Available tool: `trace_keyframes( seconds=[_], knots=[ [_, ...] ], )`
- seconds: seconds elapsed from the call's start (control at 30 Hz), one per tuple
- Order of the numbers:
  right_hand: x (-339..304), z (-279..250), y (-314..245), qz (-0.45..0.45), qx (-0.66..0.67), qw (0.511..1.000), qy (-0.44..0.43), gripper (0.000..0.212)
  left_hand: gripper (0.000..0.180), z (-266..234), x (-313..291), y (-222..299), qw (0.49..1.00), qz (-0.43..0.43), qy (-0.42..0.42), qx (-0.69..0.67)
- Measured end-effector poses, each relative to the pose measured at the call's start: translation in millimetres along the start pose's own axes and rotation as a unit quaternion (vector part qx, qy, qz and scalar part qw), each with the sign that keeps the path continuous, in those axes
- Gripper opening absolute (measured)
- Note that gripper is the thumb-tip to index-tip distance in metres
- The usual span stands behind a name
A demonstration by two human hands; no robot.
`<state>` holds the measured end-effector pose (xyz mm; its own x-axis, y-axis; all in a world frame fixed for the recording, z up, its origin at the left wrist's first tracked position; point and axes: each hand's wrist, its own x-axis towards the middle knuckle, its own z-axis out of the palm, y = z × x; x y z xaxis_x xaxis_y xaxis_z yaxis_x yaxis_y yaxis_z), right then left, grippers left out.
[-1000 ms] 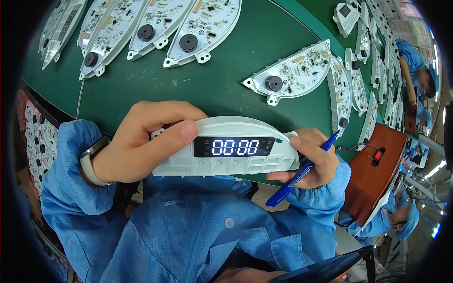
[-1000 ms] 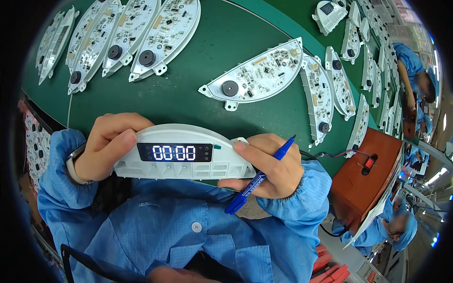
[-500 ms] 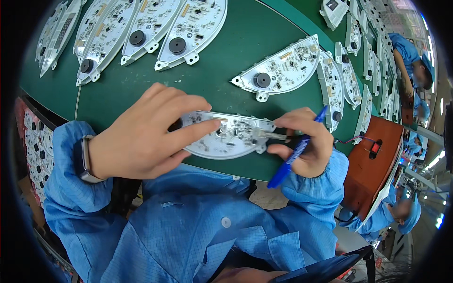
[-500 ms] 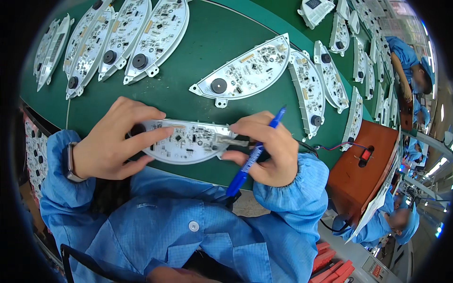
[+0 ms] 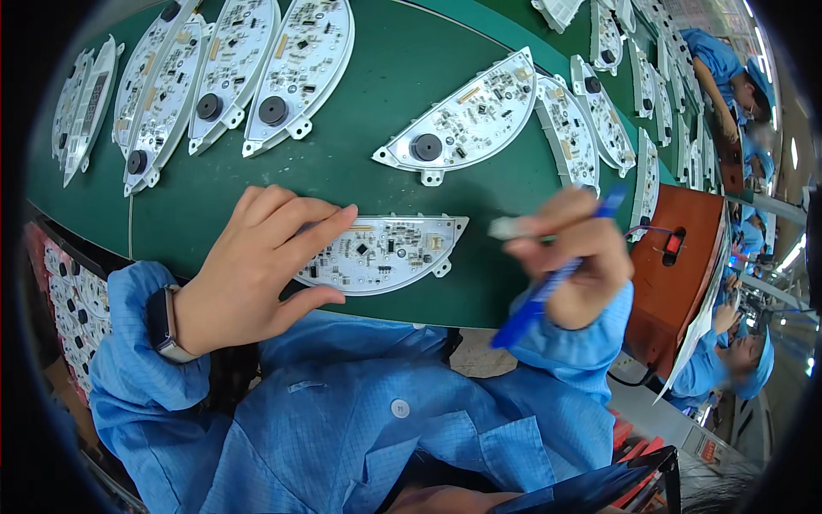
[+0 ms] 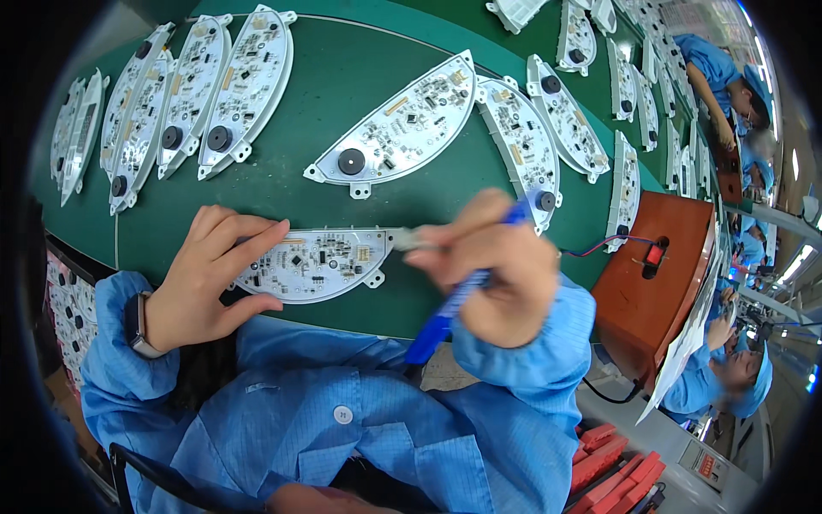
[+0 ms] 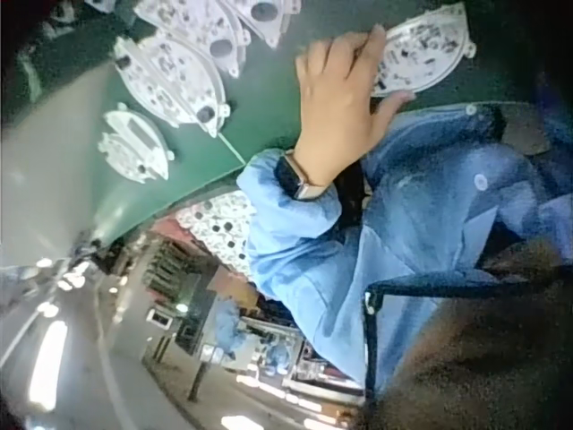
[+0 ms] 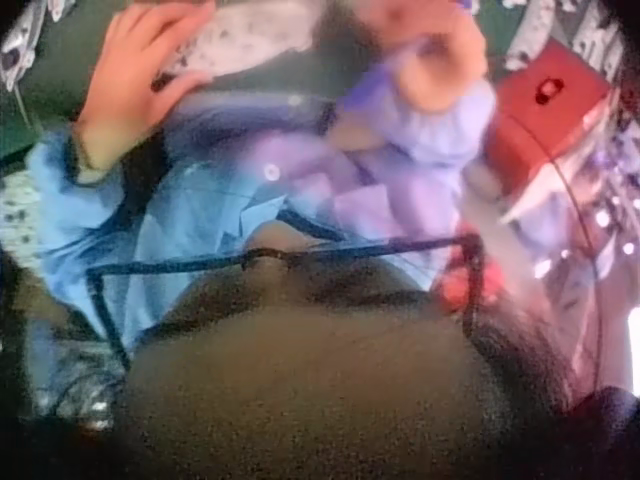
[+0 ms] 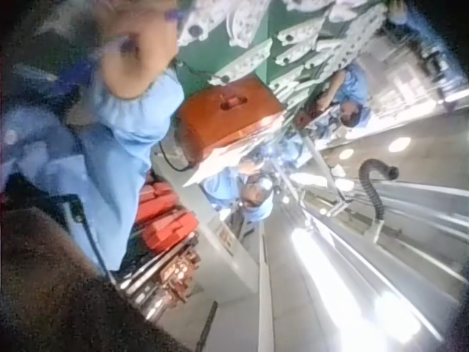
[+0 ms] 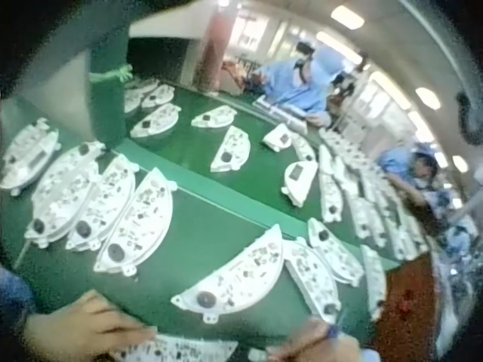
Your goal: The person tests digital display circuit boards by plugging in a power connector cable, pressing the display buttons by hand, and rearranging the boards on the assembly line.
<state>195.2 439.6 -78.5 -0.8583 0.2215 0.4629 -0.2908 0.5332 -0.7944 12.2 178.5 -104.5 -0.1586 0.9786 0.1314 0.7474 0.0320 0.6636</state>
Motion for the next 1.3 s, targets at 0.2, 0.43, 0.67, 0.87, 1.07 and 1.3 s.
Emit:
trace_keyframes(
  seconds=[0.2,0.43,0.67,0.87,1.07,1.3],
  knots=[
    [14,-13,11,-0.030,-0.212,0.974,-0.069,0.026,0.075,0,1,3,1.000,-0.015,-0.013,0.008],
    [4,-10,2,0.160,0.038,0.977,-0.134,0.074,0.076,-1,1,4,0.999,-0.028,-0.027,0.014],
    [-11,21,5,0.259,0.116,0.958,-0.044,0.006,0.077,0,2,6,0.998,-0.046,-0.034,0.022],
    [-21,22,13,0.285,0.063,0.955,-0.044,0.019,0.079,0,2,5,0.998,-0.049,-0.040,0.022],
    [-18,28,16,0.218,0.001,0.976,-0.029,0.024,0.079,0,2,5,0.998,-0.051,-0.042,0.025],
    [-19,35,19,0.190,0.017,0.981,0.025,0.027,0.079,-1,3,6,0.997,-0.053,-0.044,0.027]
  ],
)
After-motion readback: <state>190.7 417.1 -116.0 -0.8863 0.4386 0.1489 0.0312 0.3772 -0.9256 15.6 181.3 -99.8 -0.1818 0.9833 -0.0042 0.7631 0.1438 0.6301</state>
